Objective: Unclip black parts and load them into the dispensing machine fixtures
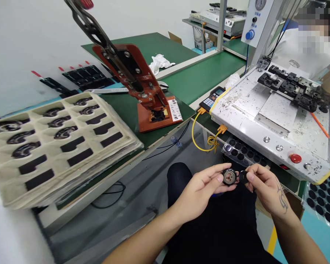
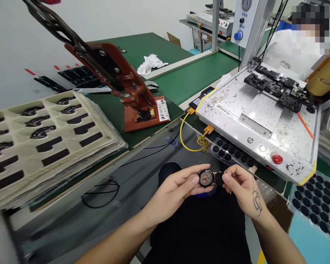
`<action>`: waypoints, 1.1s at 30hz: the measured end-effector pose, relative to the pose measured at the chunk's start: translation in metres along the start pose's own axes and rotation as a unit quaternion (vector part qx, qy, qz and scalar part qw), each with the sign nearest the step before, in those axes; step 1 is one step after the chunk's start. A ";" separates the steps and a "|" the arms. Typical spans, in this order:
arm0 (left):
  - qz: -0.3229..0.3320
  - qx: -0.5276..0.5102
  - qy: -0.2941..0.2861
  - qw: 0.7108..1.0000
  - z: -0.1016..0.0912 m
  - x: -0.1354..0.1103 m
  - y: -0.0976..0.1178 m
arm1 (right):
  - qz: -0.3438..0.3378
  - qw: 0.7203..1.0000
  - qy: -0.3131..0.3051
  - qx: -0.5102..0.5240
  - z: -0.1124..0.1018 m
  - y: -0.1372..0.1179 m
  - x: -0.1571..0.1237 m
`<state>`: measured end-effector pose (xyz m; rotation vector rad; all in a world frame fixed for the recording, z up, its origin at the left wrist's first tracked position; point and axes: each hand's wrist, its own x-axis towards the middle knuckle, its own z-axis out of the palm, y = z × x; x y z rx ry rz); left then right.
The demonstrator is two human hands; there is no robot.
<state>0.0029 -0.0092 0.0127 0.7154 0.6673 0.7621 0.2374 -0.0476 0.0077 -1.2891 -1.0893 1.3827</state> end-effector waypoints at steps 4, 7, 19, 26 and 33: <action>0.006 -0.017 -0.009 1.000 0.002 0.002 0.001 | -0.003 1.000 0.013 0.004 -0.001 0.001 0.000; 0.004 -0.035 -0.012 0.999 0.003 0.003 0.003 | -0.003 1.000 0.015 0.001 -0.001 0.002 0.000; -0.001 -0.049 -0.013 0.999 0.005 0.003 0.004 | -0.005 1.000 0.005 0.012 0.000 0.001 0.000; 0.005 -0.026 -0.009 1.000 0.003 0.004 0.002 | -0.008 1.000 0.001 0.012 -0.001 0.002 0.000; 0.012 -0.017 -0.013 1.000 0.004 0.003 0.002 | -0.019 1.000 -0.011 0.012 -0.003 0.004 0.001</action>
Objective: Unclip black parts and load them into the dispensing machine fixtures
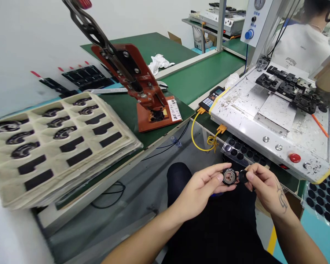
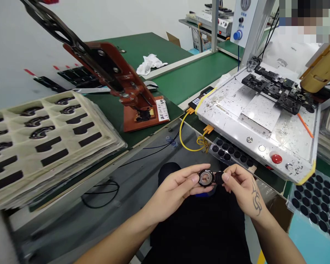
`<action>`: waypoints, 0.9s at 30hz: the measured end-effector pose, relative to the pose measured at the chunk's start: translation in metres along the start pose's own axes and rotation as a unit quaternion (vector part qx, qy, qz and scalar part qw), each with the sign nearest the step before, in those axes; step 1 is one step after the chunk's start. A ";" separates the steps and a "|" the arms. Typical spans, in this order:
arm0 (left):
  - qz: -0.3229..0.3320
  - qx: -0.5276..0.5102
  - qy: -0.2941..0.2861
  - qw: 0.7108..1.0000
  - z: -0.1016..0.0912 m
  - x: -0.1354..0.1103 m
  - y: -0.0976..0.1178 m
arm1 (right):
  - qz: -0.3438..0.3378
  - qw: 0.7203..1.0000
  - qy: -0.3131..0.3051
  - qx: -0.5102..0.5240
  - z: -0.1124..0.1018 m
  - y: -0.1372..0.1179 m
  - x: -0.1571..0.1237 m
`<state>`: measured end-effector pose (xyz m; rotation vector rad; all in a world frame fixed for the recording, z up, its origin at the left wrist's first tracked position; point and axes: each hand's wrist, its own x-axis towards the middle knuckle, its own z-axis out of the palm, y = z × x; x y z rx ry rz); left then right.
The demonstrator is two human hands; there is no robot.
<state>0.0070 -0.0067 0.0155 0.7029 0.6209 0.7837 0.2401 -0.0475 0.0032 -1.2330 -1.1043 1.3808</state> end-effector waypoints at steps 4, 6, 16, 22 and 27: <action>0.005 0.000 -0.006 1.000 0.000 0.001 -0.002 | 0.000 1.000 0.002 0.009 0.000 0.001 0.000; 0.006 0.002 -0.007 1.000 0.000 0.002 -0.001 | 0.001 1.000 0.005 0.014 0.000 0.002 0.000; -0.001 0.036 -0.025 0.999 -0.001 0.005 -0.004 | -0.003 0.999 0.042 0.033 -0.005 0.003 -0.004; -0.003 0.046 -0.035 0.998 0.000 0.007 -0.006 | -0.009 0.997 0.071 0.022 -0.011 0.007 -0.006; 0.001 0.060 -0.037 0.997 0.003 0.007 -0.007 | -0.011 0.996 0.085 0.004 -0.011 0.004 -0.010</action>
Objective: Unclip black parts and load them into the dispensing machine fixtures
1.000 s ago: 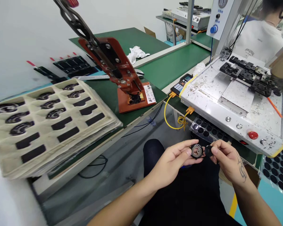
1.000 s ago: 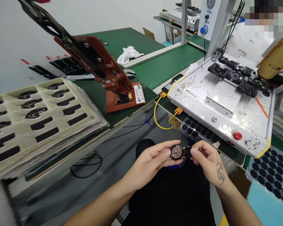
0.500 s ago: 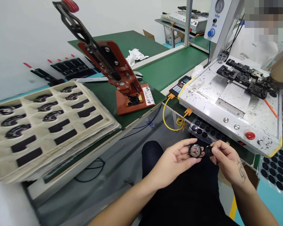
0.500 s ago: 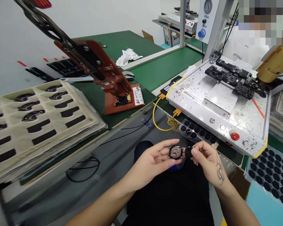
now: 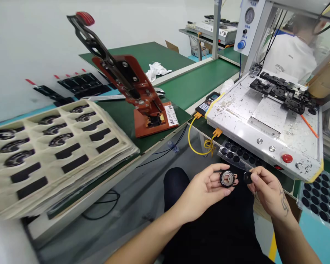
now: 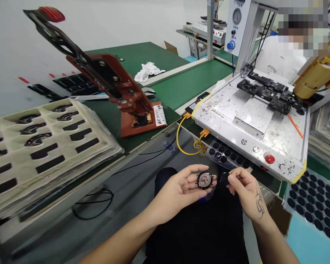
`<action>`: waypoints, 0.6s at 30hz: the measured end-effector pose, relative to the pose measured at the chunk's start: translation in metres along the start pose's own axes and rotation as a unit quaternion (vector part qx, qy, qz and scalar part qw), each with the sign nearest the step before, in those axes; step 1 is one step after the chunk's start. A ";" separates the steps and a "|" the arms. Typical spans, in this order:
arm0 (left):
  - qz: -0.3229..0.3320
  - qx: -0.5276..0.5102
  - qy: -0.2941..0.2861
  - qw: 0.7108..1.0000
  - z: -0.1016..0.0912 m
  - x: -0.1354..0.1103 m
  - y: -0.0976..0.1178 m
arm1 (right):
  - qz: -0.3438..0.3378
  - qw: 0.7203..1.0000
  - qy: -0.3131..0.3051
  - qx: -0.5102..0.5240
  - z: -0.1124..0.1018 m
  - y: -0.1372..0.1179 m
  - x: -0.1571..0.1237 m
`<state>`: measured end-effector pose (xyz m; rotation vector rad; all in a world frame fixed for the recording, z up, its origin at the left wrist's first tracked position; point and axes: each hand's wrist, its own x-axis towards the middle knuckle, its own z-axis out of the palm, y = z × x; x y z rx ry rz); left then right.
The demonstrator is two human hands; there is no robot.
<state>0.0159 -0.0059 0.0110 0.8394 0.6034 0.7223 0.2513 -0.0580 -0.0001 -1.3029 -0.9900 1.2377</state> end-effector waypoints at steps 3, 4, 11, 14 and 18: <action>0.009 0.015 0.005 1.000 0.002 -0.001 0.000 | -0.005 1.000 0.003 -0.007 -0.001 -0.001 -0.002; 0.010 0.019 0.006 1.000 0.003 -0.002 0.000 | -0.005 1.000 0.005 -0.009 -0.001 -0.002 -0.003; 0.005 0.035 0.008 0.999 0.005 -0.005 0.000 | -0.008 1.000 0.002 0.001 -0.005 0.000 -0.005; 0.001 0.040 0.009 0.999 0.006 -0.006 0.000 | -0.010 1.000 -0.004 0.017 -0.006 0.004 -0.006; 0.000 0.052 0.012 0.999 0.007 -0.006 0.002 | -0.008 1.000 0.003 0.010 -0.005 0.006 -0.007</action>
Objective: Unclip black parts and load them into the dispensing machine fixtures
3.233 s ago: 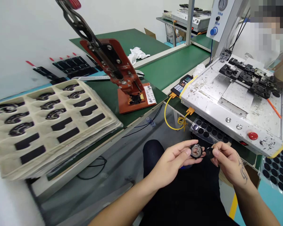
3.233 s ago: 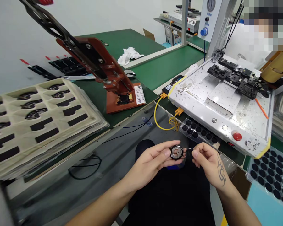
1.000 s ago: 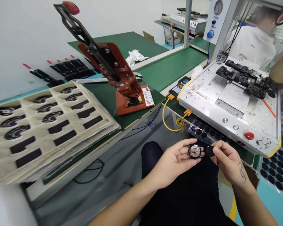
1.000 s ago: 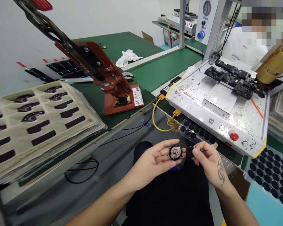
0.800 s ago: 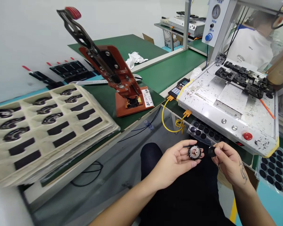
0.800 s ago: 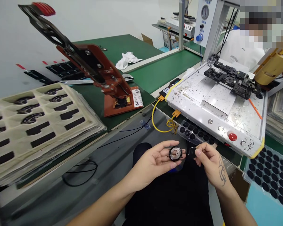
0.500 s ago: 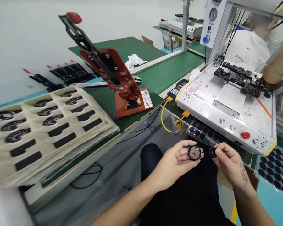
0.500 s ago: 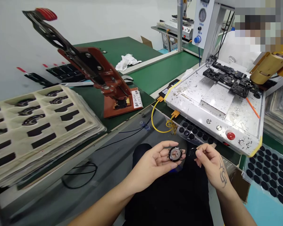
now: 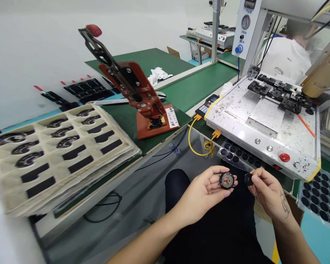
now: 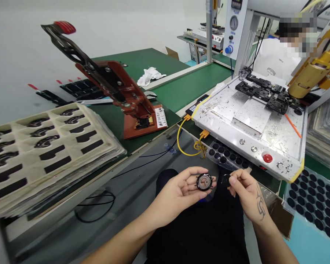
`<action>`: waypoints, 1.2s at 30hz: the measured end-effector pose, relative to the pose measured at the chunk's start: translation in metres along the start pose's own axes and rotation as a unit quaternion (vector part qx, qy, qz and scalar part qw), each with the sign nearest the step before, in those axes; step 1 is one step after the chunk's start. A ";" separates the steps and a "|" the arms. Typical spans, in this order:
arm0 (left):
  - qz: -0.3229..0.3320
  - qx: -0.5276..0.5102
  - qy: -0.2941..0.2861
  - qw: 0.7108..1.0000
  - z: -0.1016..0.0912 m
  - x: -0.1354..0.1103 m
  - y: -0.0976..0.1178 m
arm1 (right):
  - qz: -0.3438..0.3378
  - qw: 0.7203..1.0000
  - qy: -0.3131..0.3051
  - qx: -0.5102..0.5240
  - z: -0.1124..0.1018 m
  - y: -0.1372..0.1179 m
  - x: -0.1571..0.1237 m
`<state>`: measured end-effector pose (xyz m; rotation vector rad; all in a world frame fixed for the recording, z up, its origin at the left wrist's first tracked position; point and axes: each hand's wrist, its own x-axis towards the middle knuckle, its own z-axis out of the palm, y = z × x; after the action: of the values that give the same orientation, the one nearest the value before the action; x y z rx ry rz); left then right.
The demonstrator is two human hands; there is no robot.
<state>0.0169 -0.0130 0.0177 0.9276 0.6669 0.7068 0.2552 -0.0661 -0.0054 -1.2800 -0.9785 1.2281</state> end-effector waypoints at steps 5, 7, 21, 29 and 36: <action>-0.001 0.006 0.002 1.000 0.002 0.000 0.002 | -0.003 1.000 0.011 -0.013 0.002 -0.003 0.001; 0.000 0.008 0.002 1.000 0.003 0.000 0.003 | -0.004 1.000 0.012 -0.013 0.002 -0.005 0.000; -0.012 -0.002 0.003 1.000 0.006 0.007 0.009 | -0.026 0.999 0.007 -0.030 0.002 -0.006 -0.008; 0.002 0.014 0.017 1.000 0.003 0.018 0.018 | -0.169 0.948 0.151 -0.222 -0.009 -0.004 -0.008; 0.030 0.043 0.012 0.999 0.008 0.040 0.038 | -0.405 0.776 0.155 -0.459 -0.016 0.007 0.024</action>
<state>0.0379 0.0304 0.0464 1.0234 0.6980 0.7483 0.2738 -0.0457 -0.0168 -1.4253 -1.7131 -0.2157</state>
